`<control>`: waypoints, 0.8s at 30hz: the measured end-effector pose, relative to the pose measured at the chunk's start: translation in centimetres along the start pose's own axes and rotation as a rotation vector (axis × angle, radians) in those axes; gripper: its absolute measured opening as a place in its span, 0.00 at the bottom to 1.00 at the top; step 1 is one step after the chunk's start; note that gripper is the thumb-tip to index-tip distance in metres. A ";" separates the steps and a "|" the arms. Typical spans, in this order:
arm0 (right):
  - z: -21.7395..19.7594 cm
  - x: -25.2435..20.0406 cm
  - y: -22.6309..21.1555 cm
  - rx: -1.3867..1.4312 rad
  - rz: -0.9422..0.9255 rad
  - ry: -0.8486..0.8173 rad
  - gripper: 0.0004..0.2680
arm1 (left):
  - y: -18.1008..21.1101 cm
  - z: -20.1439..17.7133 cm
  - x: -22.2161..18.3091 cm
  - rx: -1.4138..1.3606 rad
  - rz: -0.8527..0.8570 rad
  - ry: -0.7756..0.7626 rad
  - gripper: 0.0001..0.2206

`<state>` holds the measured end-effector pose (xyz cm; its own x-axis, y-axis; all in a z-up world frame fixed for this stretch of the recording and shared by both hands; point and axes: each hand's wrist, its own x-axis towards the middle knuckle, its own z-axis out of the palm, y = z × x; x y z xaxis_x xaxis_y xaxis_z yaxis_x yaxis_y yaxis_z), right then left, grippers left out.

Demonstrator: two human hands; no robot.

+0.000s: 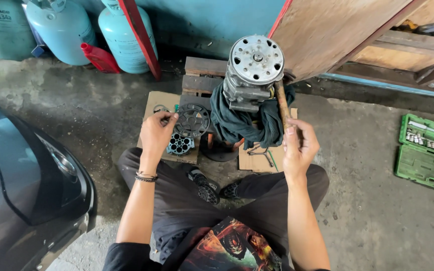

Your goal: Inspecting and assembling the clutch assembly of an automotive air conditioning compressor

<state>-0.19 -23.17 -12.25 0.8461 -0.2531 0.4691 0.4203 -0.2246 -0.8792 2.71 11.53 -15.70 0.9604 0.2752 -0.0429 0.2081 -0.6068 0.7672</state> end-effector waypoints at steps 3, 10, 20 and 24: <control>-0.5 -0.5 0.6 -0.069 0.000 -0.003 0.07 | 1.0 -0.6 -0.5 -0.055 0.019 0.037 0.07; 1.8 -3.0 -1.9 -0.164 0.083 -0.065 0.05 | 3.3 -2.0 -3.2 -0.540 0.047 0.005 0.06; 5.6 -6.0 -1.4 0.140 0.480 -0.390 0.14 | 7.0 0.7 -8.9 -0.841 -0.006 -0.189 0.07; 4.8 -5.8 -1.7 0.262 0.451 -0.341 0.05 | 5.4 3.1 -9.4 -0.961 0.019 -0.255 0.10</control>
<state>-4.22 -16.77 -13.88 0.9980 0.0548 0.0313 0.0266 0.0835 -0.9962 -4.65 3.38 -13.10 0.9966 0.0346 -0.0752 0.0623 0.2837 0.9569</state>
